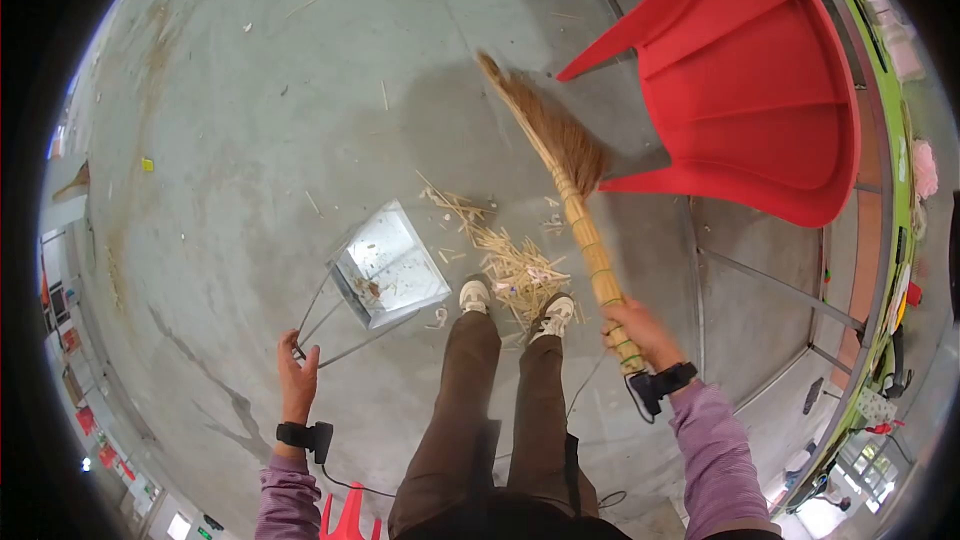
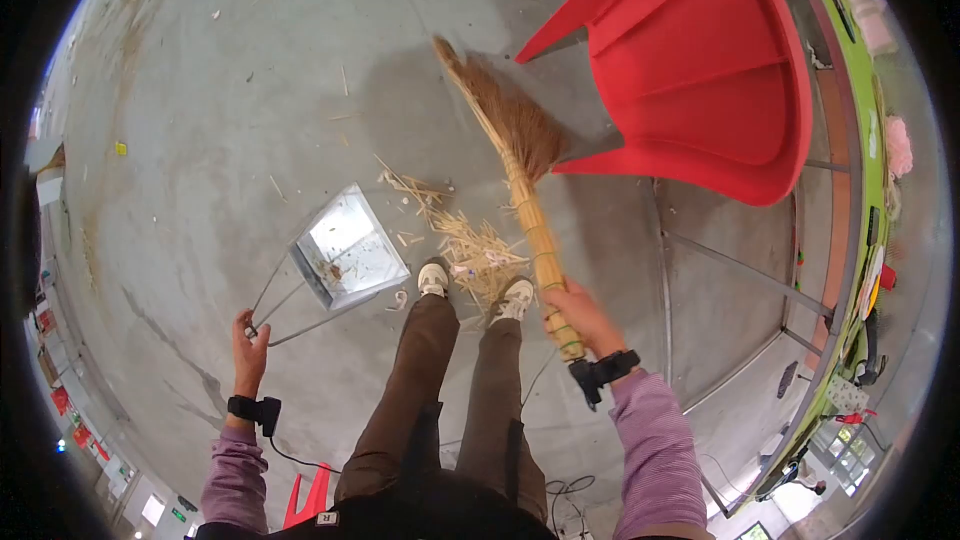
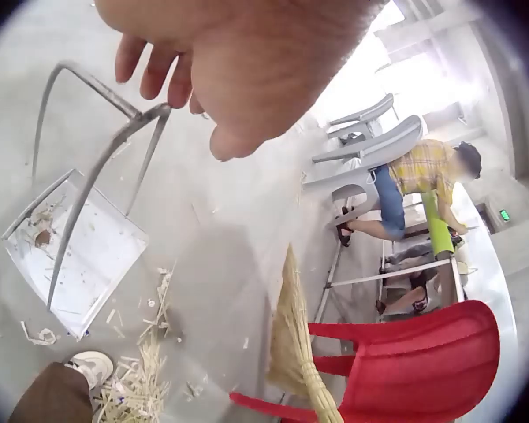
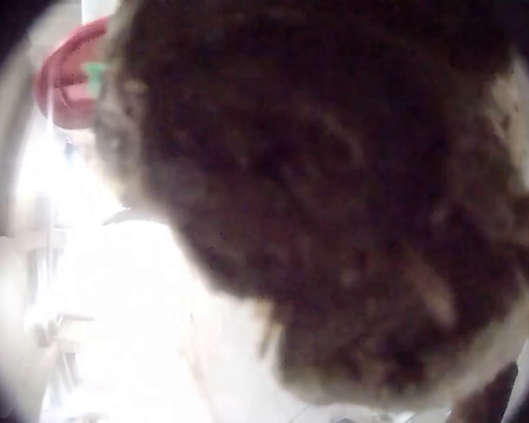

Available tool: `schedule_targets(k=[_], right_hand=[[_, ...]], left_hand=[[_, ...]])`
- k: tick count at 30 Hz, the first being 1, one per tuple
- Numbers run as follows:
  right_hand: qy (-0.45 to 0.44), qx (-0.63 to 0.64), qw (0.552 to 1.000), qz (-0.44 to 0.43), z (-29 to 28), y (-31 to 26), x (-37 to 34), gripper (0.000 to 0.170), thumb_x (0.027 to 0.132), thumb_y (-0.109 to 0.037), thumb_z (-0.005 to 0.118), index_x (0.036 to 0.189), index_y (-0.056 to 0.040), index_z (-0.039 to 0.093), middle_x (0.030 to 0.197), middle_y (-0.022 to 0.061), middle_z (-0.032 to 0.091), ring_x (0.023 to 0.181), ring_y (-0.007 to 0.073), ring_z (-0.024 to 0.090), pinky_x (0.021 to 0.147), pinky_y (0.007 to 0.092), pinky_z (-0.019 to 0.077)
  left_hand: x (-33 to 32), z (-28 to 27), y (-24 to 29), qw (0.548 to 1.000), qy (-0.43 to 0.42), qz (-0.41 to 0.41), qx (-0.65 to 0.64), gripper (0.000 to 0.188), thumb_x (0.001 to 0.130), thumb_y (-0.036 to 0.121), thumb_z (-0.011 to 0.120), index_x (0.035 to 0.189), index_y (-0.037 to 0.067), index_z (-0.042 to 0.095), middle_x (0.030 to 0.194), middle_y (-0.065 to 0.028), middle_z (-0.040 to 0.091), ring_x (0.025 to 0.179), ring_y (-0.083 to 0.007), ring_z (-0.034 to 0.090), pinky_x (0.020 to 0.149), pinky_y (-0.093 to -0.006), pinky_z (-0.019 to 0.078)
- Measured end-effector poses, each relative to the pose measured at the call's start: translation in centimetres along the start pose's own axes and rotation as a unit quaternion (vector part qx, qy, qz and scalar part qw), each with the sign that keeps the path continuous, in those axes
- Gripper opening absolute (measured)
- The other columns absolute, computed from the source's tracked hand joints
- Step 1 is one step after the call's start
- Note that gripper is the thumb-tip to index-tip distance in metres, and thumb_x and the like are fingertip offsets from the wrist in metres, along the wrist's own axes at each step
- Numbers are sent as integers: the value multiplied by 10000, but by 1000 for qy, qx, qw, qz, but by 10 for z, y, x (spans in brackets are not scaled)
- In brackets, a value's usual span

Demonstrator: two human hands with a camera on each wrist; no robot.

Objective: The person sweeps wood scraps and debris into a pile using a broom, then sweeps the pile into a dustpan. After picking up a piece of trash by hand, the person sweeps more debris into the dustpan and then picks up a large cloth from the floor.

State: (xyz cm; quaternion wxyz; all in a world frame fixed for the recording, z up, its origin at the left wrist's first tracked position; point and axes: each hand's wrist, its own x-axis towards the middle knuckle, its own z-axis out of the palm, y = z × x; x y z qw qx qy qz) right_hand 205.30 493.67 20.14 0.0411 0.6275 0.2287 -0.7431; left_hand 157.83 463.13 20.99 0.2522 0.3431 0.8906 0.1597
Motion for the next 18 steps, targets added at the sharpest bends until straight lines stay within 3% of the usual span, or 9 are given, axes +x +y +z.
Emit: schedule_targets(k=[3, 6, 7, 12, 15, 18], right_hand=[[-52, 62, 995, 63, 29, 16, -10, 244, 832, -147, 570, 1030, -68, 452, 661, 46, 505, 483, 141, 528, 407, 273, 434], [-109, 114, 980, 117, 38, 20, -52, 257, 833, -136, 561, 1054, -68, 447, 665, 52, 504, 479, 147, 526, 399, 276, 428], [-123, 135, 974, 133, 40, 17, -68, 262, 832, -130, 559, 1061, -68, 446, 665, 54, 504, 475, 149, 524, 396, 277, 425], [-81, 34, 993, 74, 44, 8, -114, 288, 808, -92, 564, 1073, -57, 457, 656, 63, 512, 457, 148, 515, 393, 273, 423], [-29, -21, 999, 23, 39, 6, -101, 281, 796, -84, 576, 1053, -50, 467, 656, 63, 522, 460, 144, 522, 393, 266, 425], [-3, -61, 997, -50, 28, 2, -50, 266, 795, -91, 574, 1033, -43, 466, 649, 59, 526, 454, 141, 524, 400, 273, 435]], left_hand=[[-3, -6, 4, 998, -18, -63, -21, 422, 821, 127, 609, 1200, 16, 460, 1158, -126, 533, 1056, -246, 511, 887, -353, 411], [-5, 1, -10, 992, 11, -87, -96, 436, 803, 124, 637, 1185, 8, 462, 1044, -135, 568, 975, -237, 533, 868, -346, 416], [-3, 2, -21, 993, -13, -96, -70, 408, 809, 164, 630, 1159, 11, 485, 1026, -137, 583, 953, -243, 550, 863, -350, 417], [14, -2, -16, 963, -153, -171, 141, 370, 819, 381, 584, 944, 35, 621, 888, -137, 654, 829, -289, 618, 826, -373, 426], [25, 1, -13, 943, -176, -158, 234, 423, 794, 465, 572, 805, 51, 660, 802, -123, 668, 797, -317, 621, 801, -375, 435], [24, 7, -39, 964, -152, -144, 163, 379, 787, 416, 588, 778, 44, 664, 721, -100, 665, 732, -280, 631, 741, -346, 461]])
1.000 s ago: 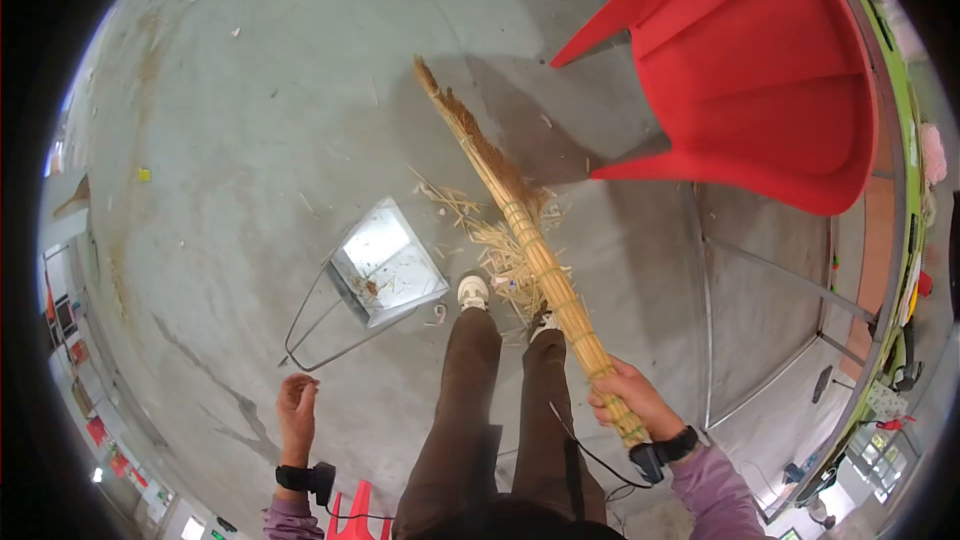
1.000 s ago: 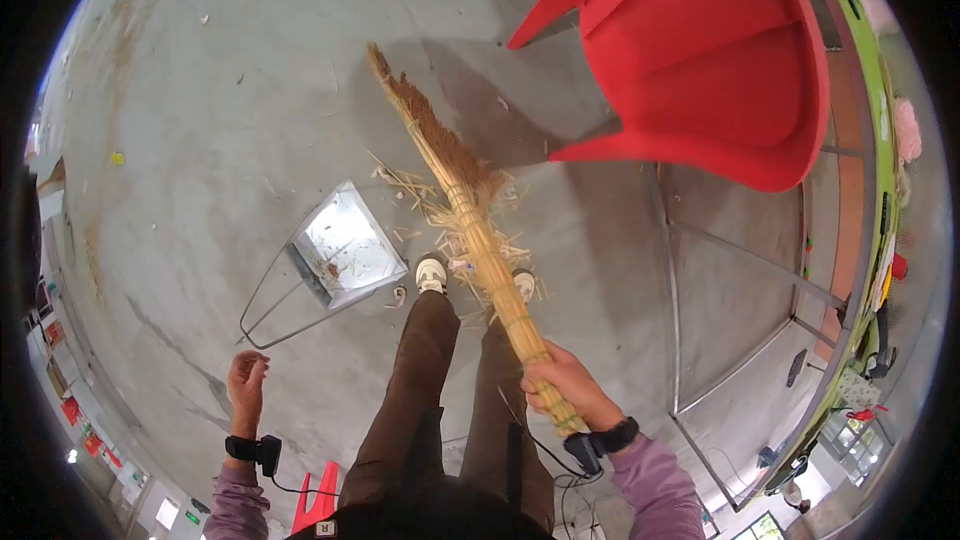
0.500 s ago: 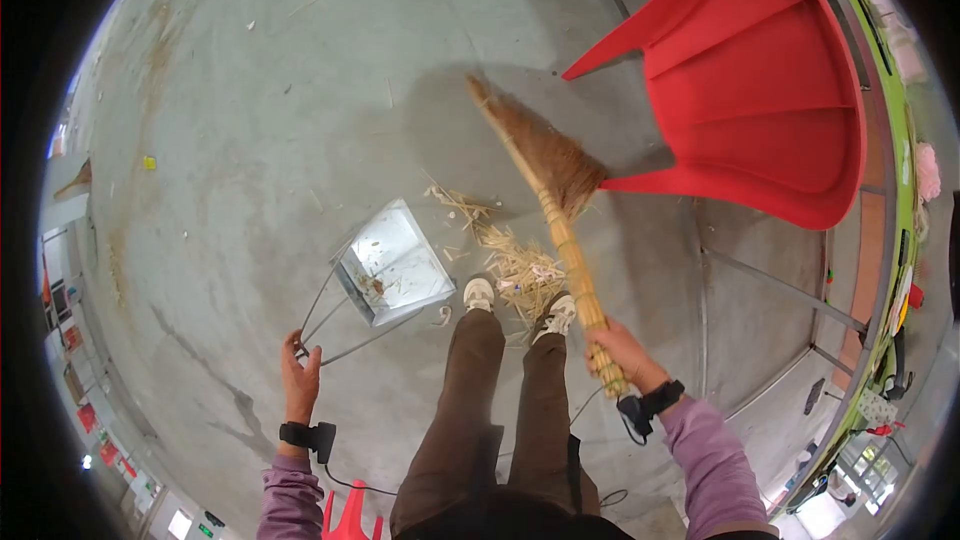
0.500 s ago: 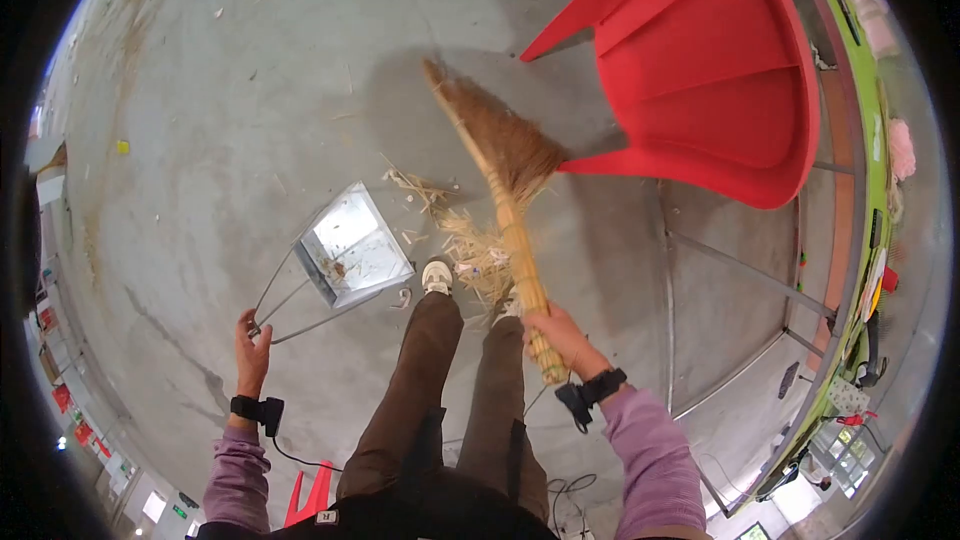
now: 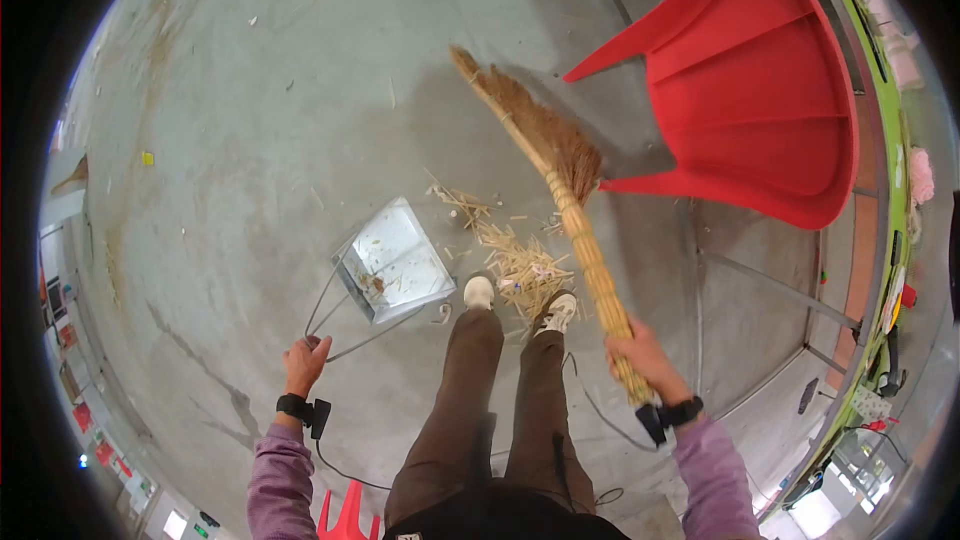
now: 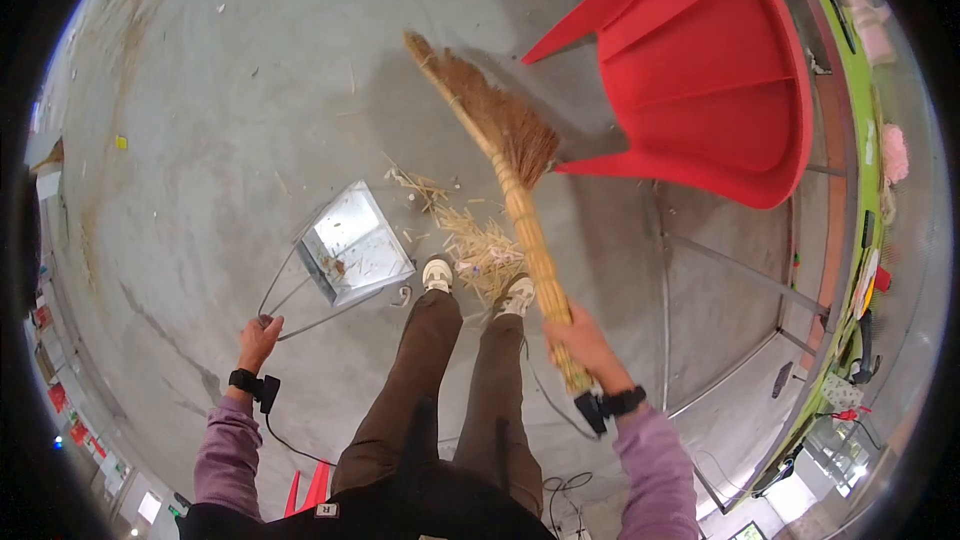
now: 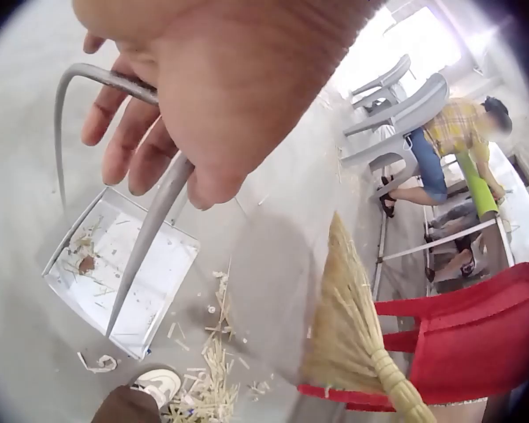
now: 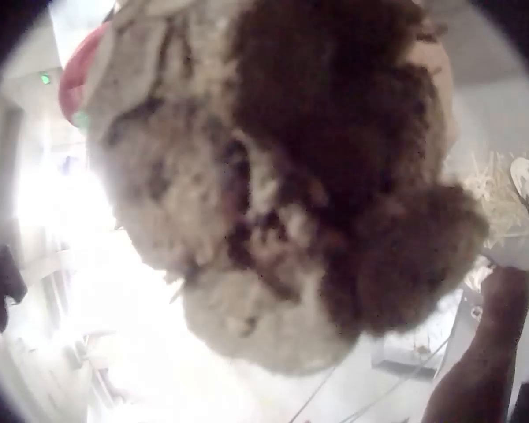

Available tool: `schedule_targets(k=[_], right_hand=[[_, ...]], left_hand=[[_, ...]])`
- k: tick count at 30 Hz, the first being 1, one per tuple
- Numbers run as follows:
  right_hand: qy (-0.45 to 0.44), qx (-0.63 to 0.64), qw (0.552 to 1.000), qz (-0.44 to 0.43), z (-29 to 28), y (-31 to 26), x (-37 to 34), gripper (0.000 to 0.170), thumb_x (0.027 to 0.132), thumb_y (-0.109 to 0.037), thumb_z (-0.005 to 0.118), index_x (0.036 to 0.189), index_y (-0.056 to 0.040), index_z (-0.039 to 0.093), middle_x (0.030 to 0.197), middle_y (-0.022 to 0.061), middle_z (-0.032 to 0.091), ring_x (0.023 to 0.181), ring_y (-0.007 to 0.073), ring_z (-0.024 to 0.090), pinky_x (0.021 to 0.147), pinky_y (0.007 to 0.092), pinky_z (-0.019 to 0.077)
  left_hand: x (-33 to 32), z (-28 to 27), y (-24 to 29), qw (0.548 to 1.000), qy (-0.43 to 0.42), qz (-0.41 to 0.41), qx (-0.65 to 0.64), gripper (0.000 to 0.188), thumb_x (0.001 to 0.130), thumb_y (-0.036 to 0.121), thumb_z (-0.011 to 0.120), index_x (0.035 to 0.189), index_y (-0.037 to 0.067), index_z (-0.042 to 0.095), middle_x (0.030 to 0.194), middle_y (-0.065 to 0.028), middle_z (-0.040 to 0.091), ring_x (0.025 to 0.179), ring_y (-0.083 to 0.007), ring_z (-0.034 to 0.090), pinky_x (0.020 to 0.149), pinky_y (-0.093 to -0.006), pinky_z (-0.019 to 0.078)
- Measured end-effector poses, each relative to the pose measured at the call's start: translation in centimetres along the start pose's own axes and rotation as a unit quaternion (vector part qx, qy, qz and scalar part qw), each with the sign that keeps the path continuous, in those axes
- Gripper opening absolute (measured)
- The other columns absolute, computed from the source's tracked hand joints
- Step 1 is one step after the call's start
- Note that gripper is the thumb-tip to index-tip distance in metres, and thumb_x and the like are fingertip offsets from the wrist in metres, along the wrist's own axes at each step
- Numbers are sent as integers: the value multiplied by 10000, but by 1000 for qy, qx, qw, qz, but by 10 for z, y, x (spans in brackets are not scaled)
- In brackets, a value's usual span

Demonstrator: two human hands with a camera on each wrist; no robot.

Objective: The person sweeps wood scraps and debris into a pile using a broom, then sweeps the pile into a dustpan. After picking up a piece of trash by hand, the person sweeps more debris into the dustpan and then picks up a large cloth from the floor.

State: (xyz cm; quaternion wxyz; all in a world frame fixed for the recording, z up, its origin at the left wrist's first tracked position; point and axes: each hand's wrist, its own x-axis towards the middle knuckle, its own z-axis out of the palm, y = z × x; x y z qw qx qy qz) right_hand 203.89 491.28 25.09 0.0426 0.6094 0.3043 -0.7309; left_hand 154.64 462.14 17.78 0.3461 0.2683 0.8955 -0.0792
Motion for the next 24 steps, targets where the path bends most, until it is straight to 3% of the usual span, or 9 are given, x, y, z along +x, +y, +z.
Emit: schedule_targets(k=[3, 7, 10, 13, 16, 19, 24], right_hand=[[25, -72, 997, -19, 0, -2, 65, 301, 787, -131, 587, 1035, -15, 462, 668, 65, 539, 466, 152, 536, 425, 285, 454], [-6, -76, 997, 29, 34, 48, 97, 288, 789, -154, 601, 999, -28, 448, 693, 64, 529, 515, 145, 547, 428, 294, 466], [-79, -24, 993, 87, 60, 78, 60, 274, 793, -160, 606, 969, -29, 443, 714, 74, 529, 518, 144, 545, 420, 298, 466], [-126, -16, 977, 169, 69, 58, 4, 274, 791, -150, 614, 959, -17, 443, 700, 74, 532, 500, 150, 542, 411, 302, 462], [-139, -12, 977, 162, 59, 48, -32, 280, 797, -155, 614, 978, -20, 448, 670, 69, 532, 488, 153, 537, 417, 283, 456], [-136, -28, 980, 142, 48, 49, -63, 268, 800, -140, 608, 978, -18, 449, 673, 62, 529, 494, 143, 537, 419, 282, 455], [-44, 53, 991, 111, 53, 58, -87, 238, 805, -124, 590, 965, -24, 445, 663, 67, 528, 491, 161, 550, 410, 291, 451]], left_hand=[[-2, 0, 1, 989, -46, -16, -140, 354, 787, 377, 573, 782, 36, 667, 706, -96, 661, 685, -220, 627, 675, -319, 470], [5, 6, -7, 989, -17, 4, -146, 337, 784, 344, 561, 773, 23, 663, 668, -88, 644, 646, -179, 611, 625, -314, 466], [6, 10, -7, 988, -8, 8, -151, 340, 785, 346, 561, 765, 21, 657, 656, -88, 636, 643, -188, 610, 623, -320, 464], [7, 5, -5, 989, -14, 7, -150, 342, 789, 346, 553, 760, 20, 652, 643, -93, 625, 634, -194, 605, 616, -322, 460], [11, 8, -11, 989, 3, 27, -142, 347, 794, 347, 541, 759, 20, 650, 626, -107, 609, 614, -207, 595, 609, -332, 455], [23, 10, -23, 983, 1, 30, -183, 342, 792, 351, 543, 762, 28, 653, 641, -121, 620, 630, -235, 612, 616, -345, 461], [22, 2, -20, 989, 8, 41, -143, 373, 775, 384, 523, 793, 37, 658, 692, -141, 639, 683, -286, 622, 655, -366, 462]])
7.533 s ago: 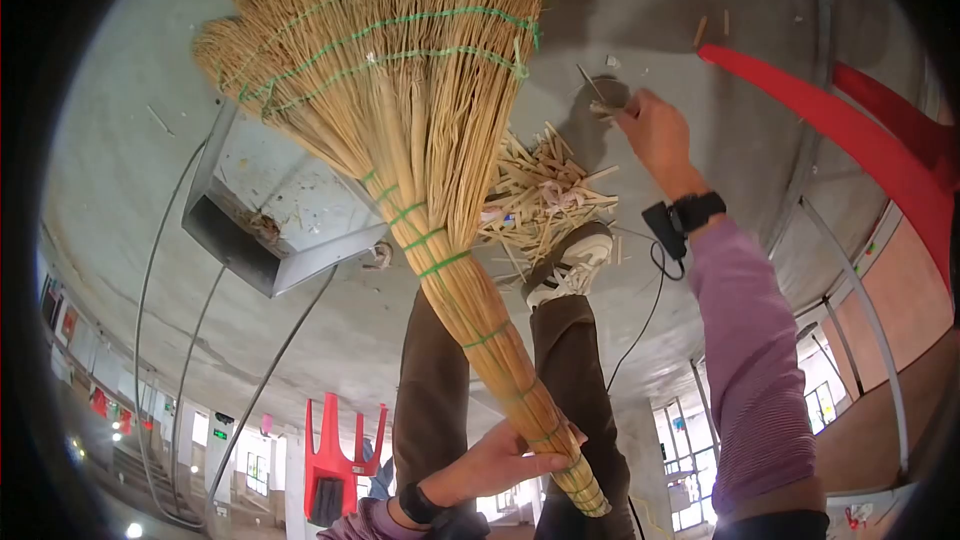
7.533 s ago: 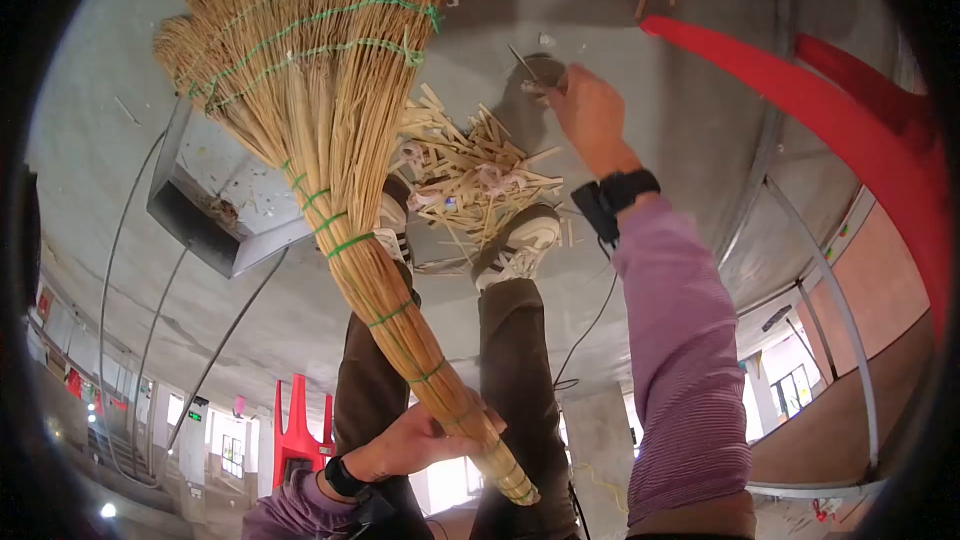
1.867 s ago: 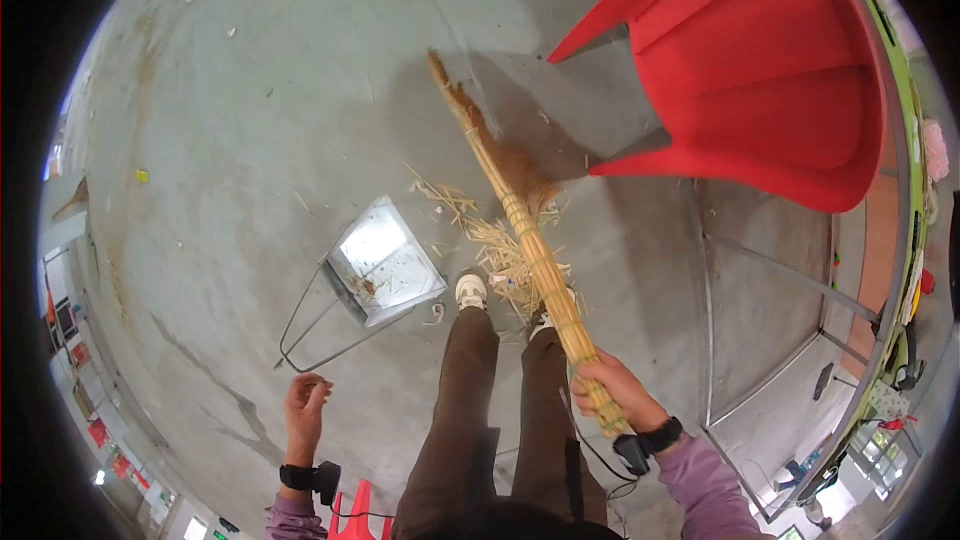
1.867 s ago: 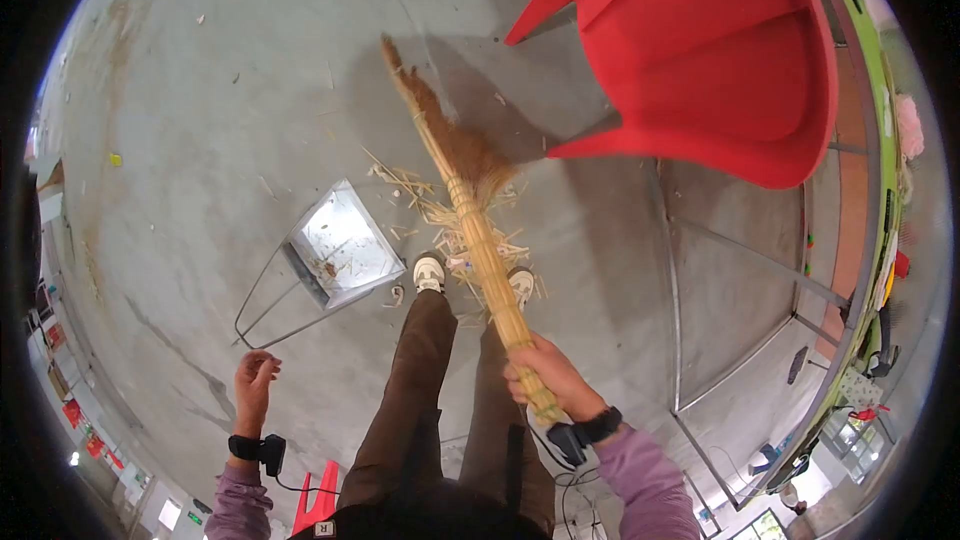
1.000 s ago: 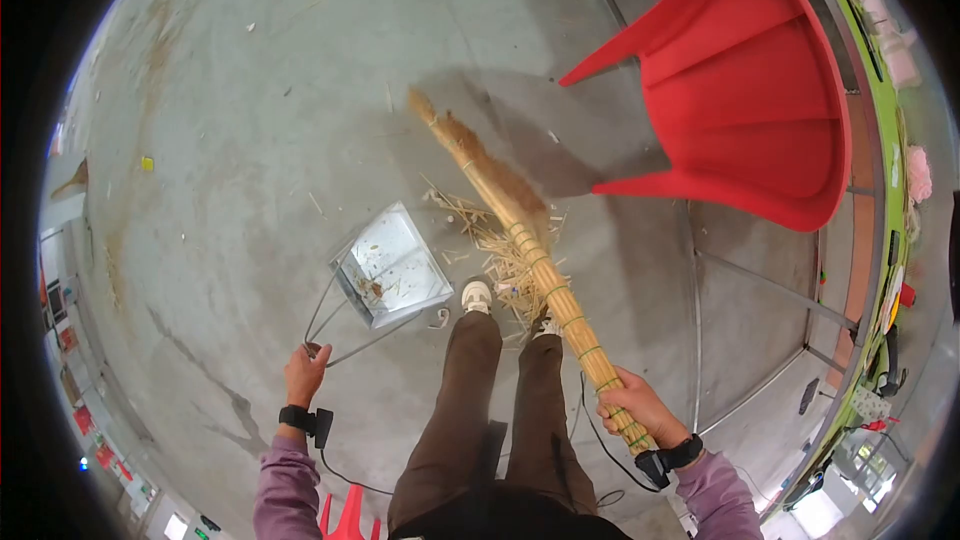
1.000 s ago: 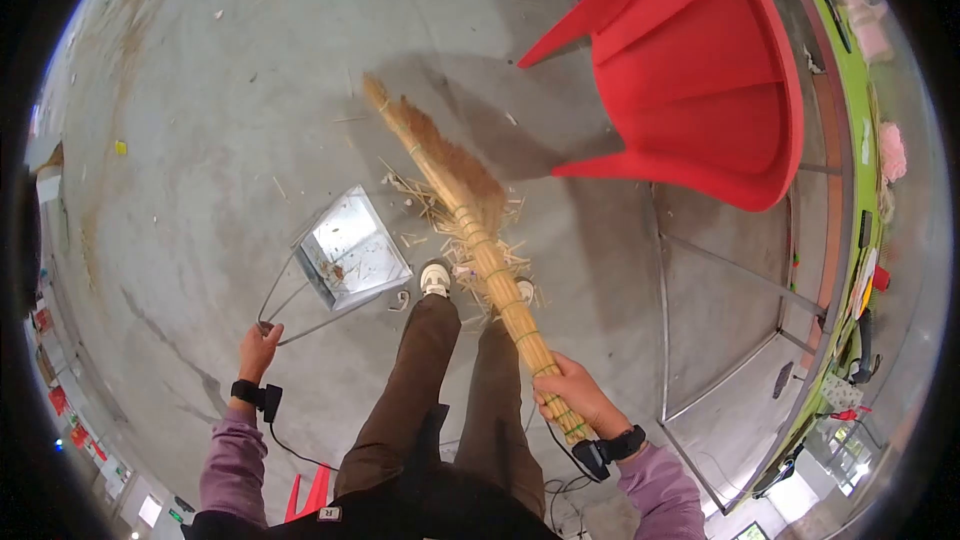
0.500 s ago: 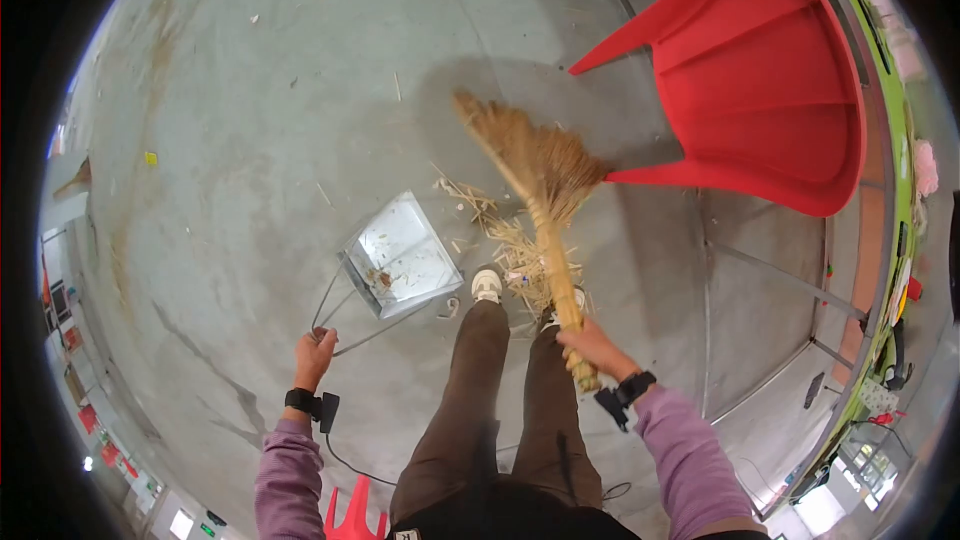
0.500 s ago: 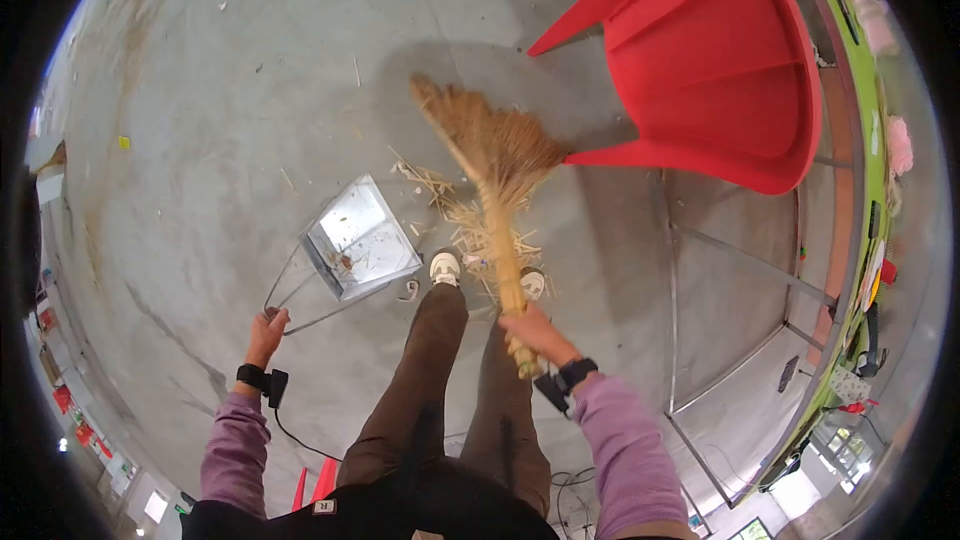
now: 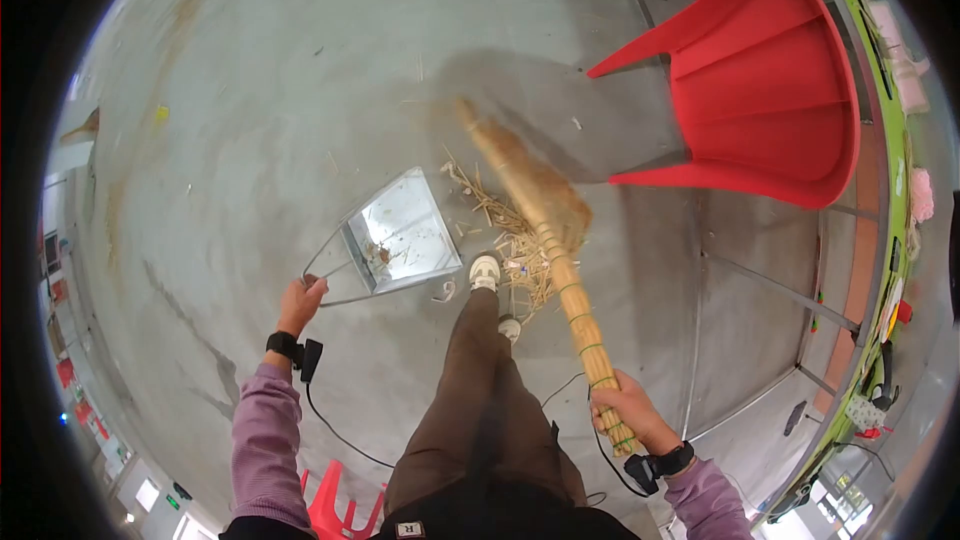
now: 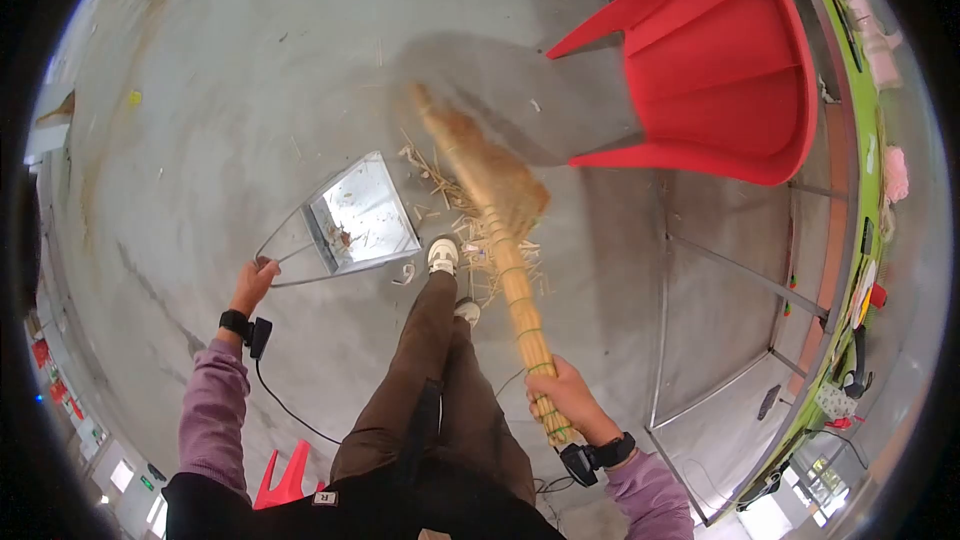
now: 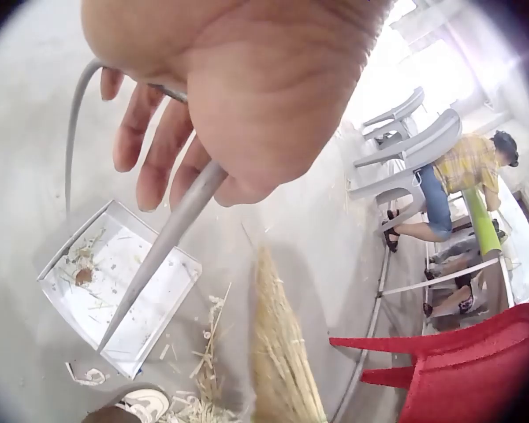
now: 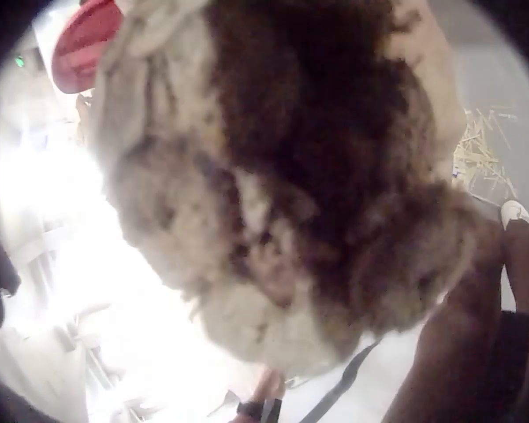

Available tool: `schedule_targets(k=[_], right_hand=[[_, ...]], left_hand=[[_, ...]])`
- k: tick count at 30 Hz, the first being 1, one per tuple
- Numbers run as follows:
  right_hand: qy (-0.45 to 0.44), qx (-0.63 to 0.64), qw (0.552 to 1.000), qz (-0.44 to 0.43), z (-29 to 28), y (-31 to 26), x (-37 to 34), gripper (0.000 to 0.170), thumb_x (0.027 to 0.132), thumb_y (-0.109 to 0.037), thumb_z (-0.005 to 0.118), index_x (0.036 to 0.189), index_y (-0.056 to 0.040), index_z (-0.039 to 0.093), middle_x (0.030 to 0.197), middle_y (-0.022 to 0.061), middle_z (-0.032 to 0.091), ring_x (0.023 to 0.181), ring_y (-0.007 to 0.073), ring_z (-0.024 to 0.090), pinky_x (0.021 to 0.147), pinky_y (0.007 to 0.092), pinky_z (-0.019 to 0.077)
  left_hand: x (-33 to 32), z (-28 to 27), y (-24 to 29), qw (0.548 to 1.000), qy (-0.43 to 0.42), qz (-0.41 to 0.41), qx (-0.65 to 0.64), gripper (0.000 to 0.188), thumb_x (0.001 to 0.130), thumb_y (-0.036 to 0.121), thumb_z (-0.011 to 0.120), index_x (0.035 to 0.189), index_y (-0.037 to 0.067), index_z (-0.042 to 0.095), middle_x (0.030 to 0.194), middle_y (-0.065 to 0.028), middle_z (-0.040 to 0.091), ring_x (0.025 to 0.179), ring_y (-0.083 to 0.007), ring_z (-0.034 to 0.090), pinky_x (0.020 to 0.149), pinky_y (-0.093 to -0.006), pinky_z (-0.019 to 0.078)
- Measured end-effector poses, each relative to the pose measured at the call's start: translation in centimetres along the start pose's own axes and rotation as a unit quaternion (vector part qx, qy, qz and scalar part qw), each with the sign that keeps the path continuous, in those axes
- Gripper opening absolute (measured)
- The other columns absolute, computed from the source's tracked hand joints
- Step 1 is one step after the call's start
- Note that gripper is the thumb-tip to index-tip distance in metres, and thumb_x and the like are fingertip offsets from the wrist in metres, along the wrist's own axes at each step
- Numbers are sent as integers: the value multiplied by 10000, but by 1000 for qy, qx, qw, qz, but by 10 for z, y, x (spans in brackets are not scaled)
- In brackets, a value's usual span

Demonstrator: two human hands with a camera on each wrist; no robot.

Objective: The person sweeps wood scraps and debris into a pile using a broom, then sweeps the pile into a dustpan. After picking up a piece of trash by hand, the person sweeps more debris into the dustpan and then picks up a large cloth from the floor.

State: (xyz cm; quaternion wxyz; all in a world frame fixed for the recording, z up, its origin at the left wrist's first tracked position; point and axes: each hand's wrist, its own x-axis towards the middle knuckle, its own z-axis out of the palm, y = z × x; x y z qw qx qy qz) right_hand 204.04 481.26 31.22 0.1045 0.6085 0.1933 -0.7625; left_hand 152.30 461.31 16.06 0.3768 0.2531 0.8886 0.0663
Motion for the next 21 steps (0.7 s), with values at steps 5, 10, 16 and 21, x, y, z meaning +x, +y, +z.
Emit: schedule_targets(k=[5, 10, 16, 21], right_hand=[[53, 98, 993, -32, -14, 19, 13, 213, 817, -150, 569, 947, -42, 441, 667, 78, 530, 479, 181, 553, 406, 318, 462], [75, 68, 995, 16, -25, 79, 59, 212, 816, -185, 574, 917, -43, 453, 640, 79, 524, 458, 184, 542, 397, 325, 463], [-25, 71, 995, 69, -3, 128, 21, 209, 818, -205, 582, 887, -48, 463, 633, 58, 523, 453, 174, 536, 394, 307, 454], [-21, 44, 996, 68, -5, 97, -38, 186, 845, -177, 555, 966, -66, 467, 664, 65, 524, 455, 164, 517, 390, 278, 421]], left_hand=[[-2, 5, 4, 1000, 13, 6, 3, 391, 764, 394, 512, 790, 29, 649, 710, -161, 626, 711, -304, 609, 678, -363, 455], [-13, 13, 12, 1000, 22, 8, 20, 400, 764, 402, 493, 810, 40, 656, 767, -160, 646, 785, -333, 616, 733, -381, 447], [-8, 21, 6, 997, 30, -20, 63, 412, 761, 417, 480, 909, 82, 671, 873, -155, 663, 900, -343, 612, 821, -408, 424], [-6, 17, 9, 997, 20, -19, 73, 410, 763, 411, 471, 929, 95, 673, 890, -157, 663, 903, -350, 610, 823, -409, 426]])
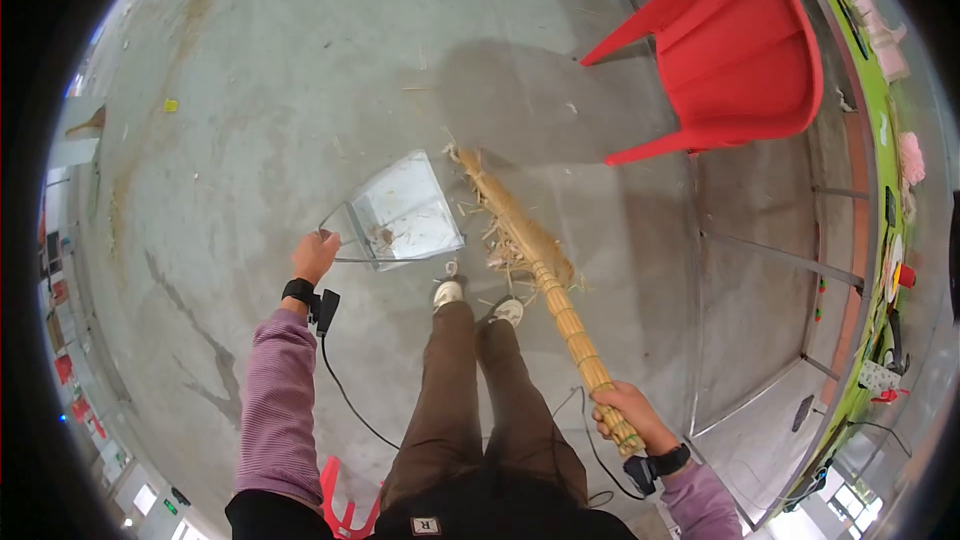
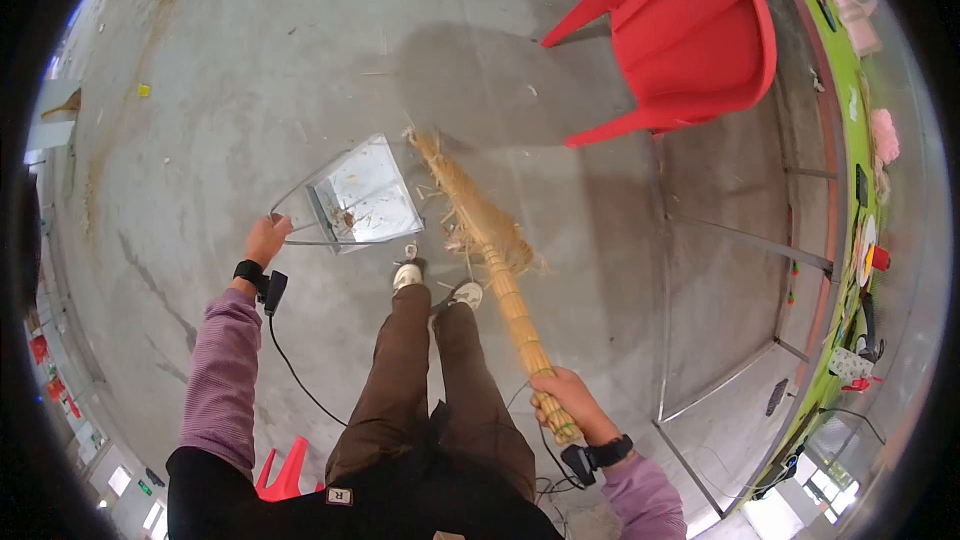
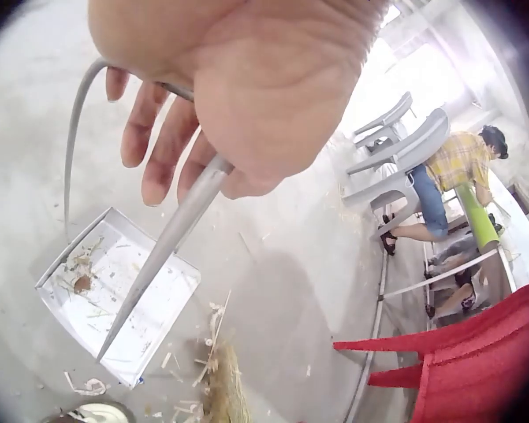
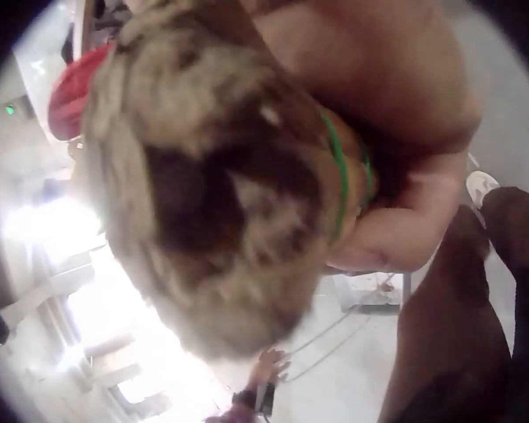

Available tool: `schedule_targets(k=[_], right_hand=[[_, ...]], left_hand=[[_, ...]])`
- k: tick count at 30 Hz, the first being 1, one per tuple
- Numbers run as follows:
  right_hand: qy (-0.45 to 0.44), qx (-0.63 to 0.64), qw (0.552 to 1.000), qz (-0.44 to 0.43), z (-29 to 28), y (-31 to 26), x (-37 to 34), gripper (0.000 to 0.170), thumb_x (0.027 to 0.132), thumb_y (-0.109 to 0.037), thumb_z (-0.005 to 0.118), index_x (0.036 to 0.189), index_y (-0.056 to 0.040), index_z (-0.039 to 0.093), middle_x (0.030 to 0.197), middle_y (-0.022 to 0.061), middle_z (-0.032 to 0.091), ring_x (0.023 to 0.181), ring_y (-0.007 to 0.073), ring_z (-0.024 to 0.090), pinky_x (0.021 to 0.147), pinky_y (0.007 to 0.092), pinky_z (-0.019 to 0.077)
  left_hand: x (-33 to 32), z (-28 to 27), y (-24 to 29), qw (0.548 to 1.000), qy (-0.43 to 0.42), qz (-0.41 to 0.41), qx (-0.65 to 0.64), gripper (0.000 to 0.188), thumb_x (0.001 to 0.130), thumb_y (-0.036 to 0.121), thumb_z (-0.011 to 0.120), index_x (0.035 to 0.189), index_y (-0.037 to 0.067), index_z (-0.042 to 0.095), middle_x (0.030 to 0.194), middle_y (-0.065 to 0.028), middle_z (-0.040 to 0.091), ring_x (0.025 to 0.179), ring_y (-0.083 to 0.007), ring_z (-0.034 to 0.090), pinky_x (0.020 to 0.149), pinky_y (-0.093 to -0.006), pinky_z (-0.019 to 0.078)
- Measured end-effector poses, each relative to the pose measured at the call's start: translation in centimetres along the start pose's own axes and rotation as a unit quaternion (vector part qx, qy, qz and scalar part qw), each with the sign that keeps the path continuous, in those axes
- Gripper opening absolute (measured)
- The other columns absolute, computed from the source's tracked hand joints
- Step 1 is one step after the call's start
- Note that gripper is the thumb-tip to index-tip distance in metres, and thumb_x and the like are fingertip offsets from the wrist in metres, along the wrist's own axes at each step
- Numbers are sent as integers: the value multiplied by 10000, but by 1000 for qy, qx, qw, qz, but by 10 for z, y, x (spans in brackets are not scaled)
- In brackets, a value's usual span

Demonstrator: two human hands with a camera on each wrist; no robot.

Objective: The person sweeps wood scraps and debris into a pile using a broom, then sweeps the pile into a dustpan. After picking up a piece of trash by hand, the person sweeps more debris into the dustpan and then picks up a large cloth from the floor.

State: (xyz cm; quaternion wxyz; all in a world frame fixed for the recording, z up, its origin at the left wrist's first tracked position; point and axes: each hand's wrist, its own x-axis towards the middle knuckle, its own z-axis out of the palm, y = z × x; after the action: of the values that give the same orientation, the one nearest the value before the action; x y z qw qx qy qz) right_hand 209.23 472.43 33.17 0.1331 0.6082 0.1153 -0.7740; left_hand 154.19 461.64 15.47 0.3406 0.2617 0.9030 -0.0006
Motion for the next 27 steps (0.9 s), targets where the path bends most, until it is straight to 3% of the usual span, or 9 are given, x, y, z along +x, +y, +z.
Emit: schedule_targets(k=[4, 9, 12, 14, 17, 22, 26, 27], right_hand=[[49, -21, 997, -58, 10, -8, 7, 190, 839, -191, 552, 954, -62, 474, 658, 73, 532, 461, 168, 536, 377, 283, 433], [104, 80, 982, -132, 39, -52, 64, 222, 832, -173, 568, 957, -39, 443, 646, 77, 529, 447, 178, 546, 372, 314, 463], [130, 14, 980, -149, 58, -84, 115, 221, 819, -187, 576, 917, -35, 450, 641, 72, 524, 448, 179, 541, 381, 309, 464], [160, -33, 976, -146, 74, -96, 141, 215, 812, -194, 581, 892, -36, 459, 641, 67, 524, 452, 176, 540, 389, 308, 461], [152, -117, 974, -123, 85, -59, 174, 203, 798, -191, 585, 871, -34, 478, 642, 60, 526, 469, 170, 537, 406, 315, 460], [113, -237, 957, -122, 108, 5, 141, 198, 777, -173, 584, 861, -23, 488, 643, 57, 534, 484, 162, 534, 417, 324, 455], [117, -316, 936, -98, 95, 60, 120, 225, 766, -173, 589, 868, -6, 480, 647, 62, 537, 460, 160, 522, 410, 318, 445], [88, -283, 954, -54, 114, 48, 93, 268, 775, -182, 610, 911, 9, 481, 653, 74, 543, 449, 159, 517, 404, 306, 439]], left_hand=[[3, -8, -1, 1000, -8, 2, 2, 408, 766, 399, 471, 919, 77, 669, 887, -172, 658, 901, -363, 605, 807, -416, 433], [10, -7, -13, 998, 25, 41, 44, 466, 813, 428, 463, 879, 8, 653, 870, -216, 646, 849, -389, 610, 789, -445, 426], [11, 4, -17, 997, 64, 41, 22, 454, 832, 451, 464, 862, 43, 660, 850, -196, 656, 820, -377, 620, 783, -487, 400], [8, 5, -14, 992, 100, 58, 55, 418, 837, 443, 480, 867, 67, 658, 797, -166, 656, 804, -367, 621, 734, -469, 428], [3, 0, -7, 992, 106, 62, 32, 416, 825, 452, 503, 851, 67, 658, 769, -155, 659, 766, -348, 623, 728, -471, 387], [-5, -15, -2, 993, 73, 89, -35, 424, 783, 469, 568, 803, 54, 654, 716, -134, 654, 713, -310, 614, 723, -437, 320], [-6, -17, -15, 981, 78, 163, -67, 408, 782, 460, 602, 726, 57, 630, 649, -112, 624, 643, -278, 595, 663, -414, 356], [-3, -14, -20, 981, 78, 170, -60, 413, 781, 454, 611, 715, 47, 625, 642, -112, 620, 635, -266, 592, 653, -411, 366]])
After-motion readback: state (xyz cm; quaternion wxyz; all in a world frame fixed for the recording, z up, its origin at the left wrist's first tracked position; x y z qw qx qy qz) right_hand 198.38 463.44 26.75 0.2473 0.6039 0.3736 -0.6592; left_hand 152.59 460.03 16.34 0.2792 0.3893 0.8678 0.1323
